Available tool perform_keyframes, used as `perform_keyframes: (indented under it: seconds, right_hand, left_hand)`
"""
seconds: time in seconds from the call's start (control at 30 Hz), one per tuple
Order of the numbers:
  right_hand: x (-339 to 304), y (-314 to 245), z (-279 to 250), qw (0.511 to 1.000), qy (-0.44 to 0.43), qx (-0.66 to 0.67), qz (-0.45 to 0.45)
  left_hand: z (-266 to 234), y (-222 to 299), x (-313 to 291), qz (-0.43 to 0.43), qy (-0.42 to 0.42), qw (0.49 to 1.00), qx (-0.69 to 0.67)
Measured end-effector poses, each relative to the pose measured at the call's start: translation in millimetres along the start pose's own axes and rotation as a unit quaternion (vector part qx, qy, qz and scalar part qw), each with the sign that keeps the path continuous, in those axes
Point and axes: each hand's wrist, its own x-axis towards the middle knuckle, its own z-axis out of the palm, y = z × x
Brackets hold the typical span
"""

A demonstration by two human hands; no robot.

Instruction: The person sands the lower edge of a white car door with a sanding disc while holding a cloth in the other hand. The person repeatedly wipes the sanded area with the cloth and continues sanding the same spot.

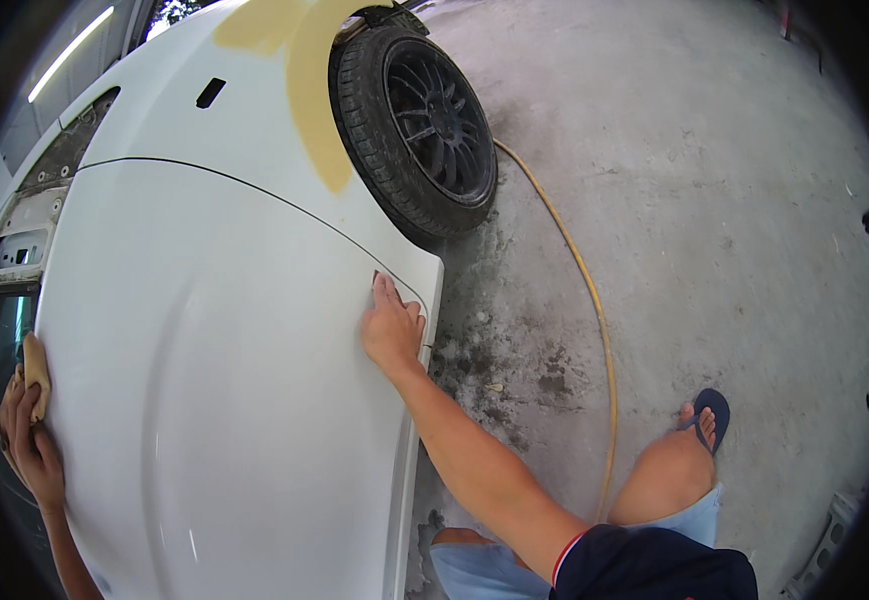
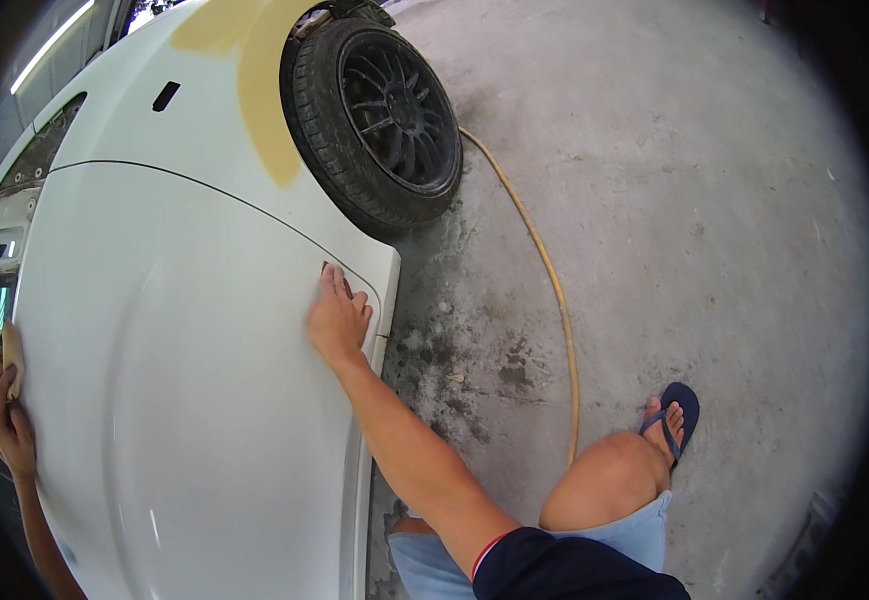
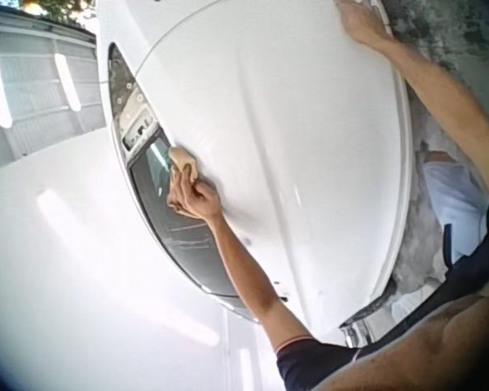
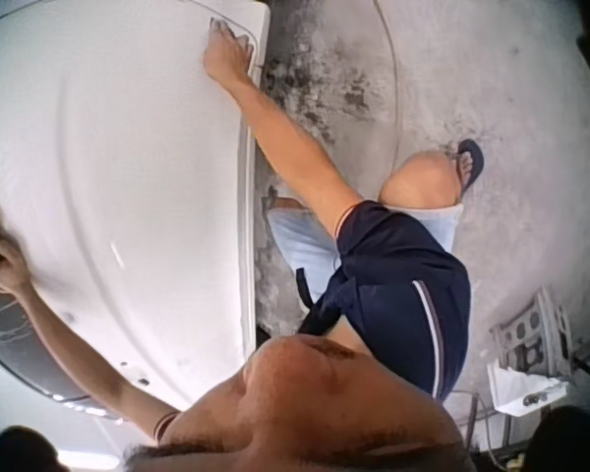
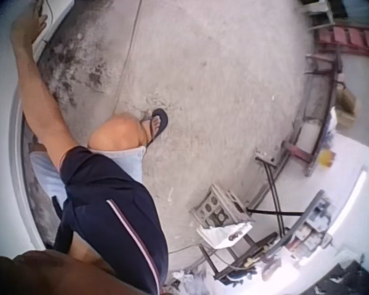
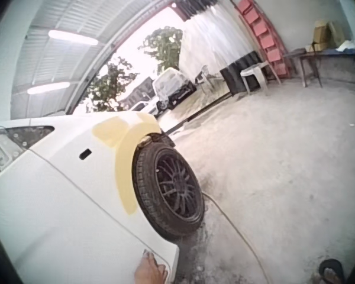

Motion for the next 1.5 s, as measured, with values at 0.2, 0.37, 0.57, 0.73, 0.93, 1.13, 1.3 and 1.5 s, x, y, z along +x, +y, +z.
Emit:
perform_keyframes:
  seconds: [0.2, 0.37, 0.57, 0.73, 0.93, 1.13, 1.3, 1.5]
  right_hand:
    - [5, -5, -4, 0.998, 0.012, -0.045, 0.044]
    - [7, 1, -3, 0.996, 0.013, -0.08, 0.044]
    - [12, 6, -2, 0.991, 0.004, -0.112, 0.067]
    - [11, 1, -7, 0.997, 0.024, -0.07, 0.013]
    - [14, -5, -22, 0.999, 0.012, -0.03, 0.016]
    - [13, -6, -31, 0.996, -0.028, -0.032, 0.084]
    - [14, -3, -37, 0.995, -0.051, -0.05, 0.076]
    - [19, -2, -34, 0.999, -0.037, -0.005, 0.033]
  left_hand:
    - [-1, 2, 3, 0.004, -0.004, 1.0, 0.004]
    - [-1, 4, 2, -0.009, 0.007, 1.0, 0.014]
    - [-3, -6, 1, 0.02, -0.012, 0.999, 0.038]
    - [-4, -7, -1, 0.013, -0.032, 0.999, 0.035]
    - [-3, -4, 0, 0.01, -0.008, 0.999, 0.029]
    - [-4, -5, -1, 0.011, -0.013, 0.999, 0.027]
    - [4, -9, -7, -0.027, -0.041, 0.999, 0.021]
    - [5, 41, 23, -0.102, -0.093, 0.978, 0.154]
